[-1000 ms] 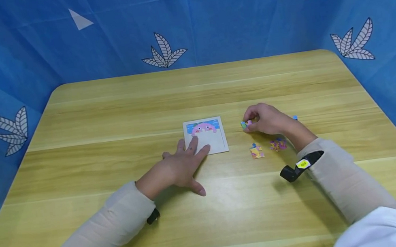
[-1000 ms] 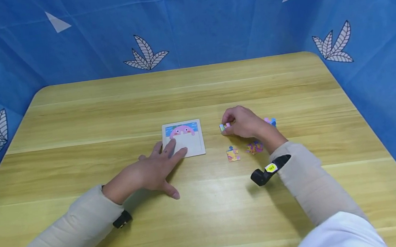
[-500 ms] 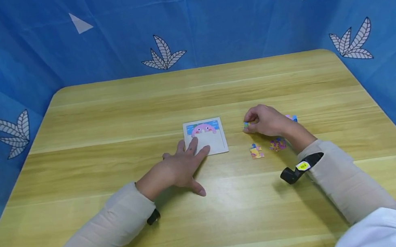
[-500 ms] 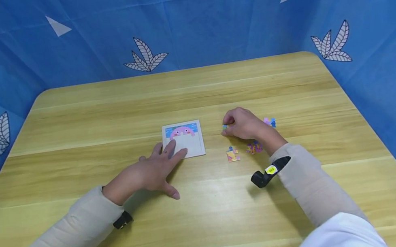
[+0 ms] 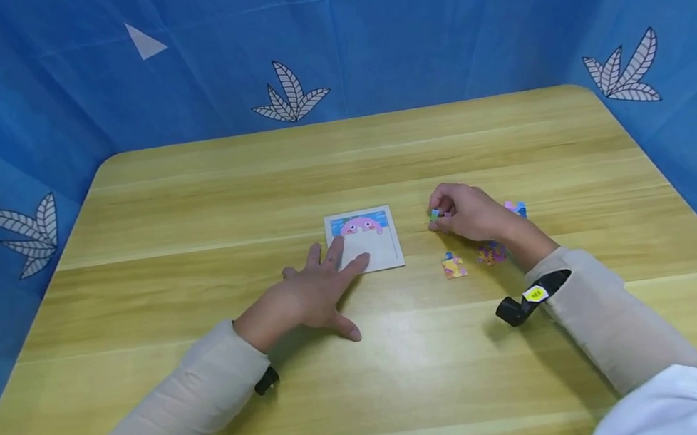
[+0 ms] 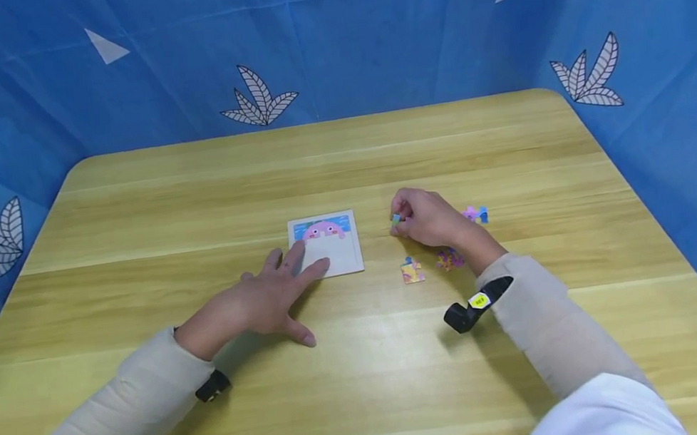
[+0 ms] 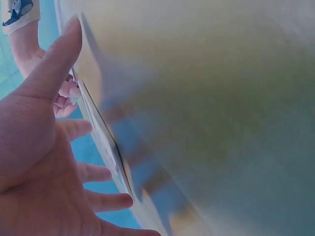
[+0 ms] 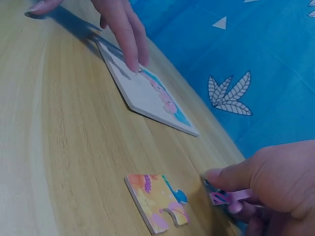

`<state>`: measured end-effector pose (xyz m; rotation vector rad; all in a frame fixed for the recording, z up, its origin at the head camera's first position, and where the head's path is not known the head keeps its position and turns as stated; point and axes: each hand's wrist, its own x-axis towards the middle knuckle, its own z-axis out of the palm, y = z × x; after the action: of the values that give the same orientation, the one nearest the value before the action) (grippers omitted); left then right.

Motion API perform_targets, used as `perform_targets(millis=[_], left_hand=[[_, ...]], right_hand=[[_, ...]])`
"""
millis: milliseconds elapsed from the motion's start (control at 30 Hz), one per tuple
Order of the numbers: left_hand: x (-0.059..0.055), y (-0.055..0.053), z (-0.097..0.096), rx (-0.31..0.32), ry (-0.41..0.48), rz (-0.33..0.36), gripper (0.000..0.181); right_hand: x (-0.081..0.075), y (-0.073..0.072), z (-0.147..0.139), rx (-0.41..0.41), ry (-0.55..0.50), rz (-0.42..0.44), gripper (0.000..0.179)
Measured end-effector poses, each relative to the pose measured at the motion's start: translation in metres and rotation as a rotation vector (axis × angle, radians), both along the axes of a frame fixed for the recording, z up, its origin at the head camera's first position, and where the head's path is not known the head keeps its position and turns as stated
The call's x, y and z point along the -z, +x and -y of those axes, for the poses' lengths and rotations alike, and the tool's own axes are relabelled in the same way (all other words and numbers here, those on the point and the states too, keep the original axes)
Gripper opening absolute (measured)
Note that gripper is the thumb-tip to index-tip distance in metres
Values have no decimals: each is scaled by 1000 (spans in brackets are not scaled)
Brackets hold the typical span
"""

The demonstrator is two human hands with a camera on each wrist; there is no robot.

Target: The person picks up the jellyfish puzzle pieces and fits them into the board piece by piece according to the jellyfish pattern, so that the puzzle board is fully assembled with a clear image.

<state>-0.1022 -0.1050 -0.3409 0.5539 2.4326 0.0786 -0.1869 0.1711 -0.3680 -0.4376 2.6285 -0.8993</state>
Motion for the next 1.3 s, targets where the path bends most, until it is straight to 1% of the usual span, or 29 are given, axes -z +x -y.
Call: perform_targets(millis=[100,200,400,467,567,667,767,833,1033,1167,1300], left_hand=[[-2,-1,4,-13,-4,10,113],[-4,0,7,-16,-14,22,112],[-4,3,10,-8,-31,19,108],[-3,3,10,-4,-36,17,105],[-2,3,10,2,-45,18,104],[-1,2,9,10,-46,17,103],[0,1,9,14,-45,17,102],[1,1,9,15,-43,21,101],[2,0,11,27,-32,25,101],[3,0,11,37,-21,24,100],[4,-1,12,45,-23,24,99]], right_hand=[[-1,-1,4,-16,-4,-30,17],[-2,-1,10,-31,-25,-48,18],[-5,-1,24,-35,-127,18,26],[-5,-1,30,-48,-148,26,27],[-6,-1,39,-97,-163,25,27],[-4,-1,48,-170,-150,0,30],[-3,0,57,-208,-137,-29,32],[-2,1,64,-211,-140,-39,28],[0,3,80,-184,-182,-28,8],[2,2,88,-183,-197,-39,9],[5,1,95,-184,-207,-22,14]])
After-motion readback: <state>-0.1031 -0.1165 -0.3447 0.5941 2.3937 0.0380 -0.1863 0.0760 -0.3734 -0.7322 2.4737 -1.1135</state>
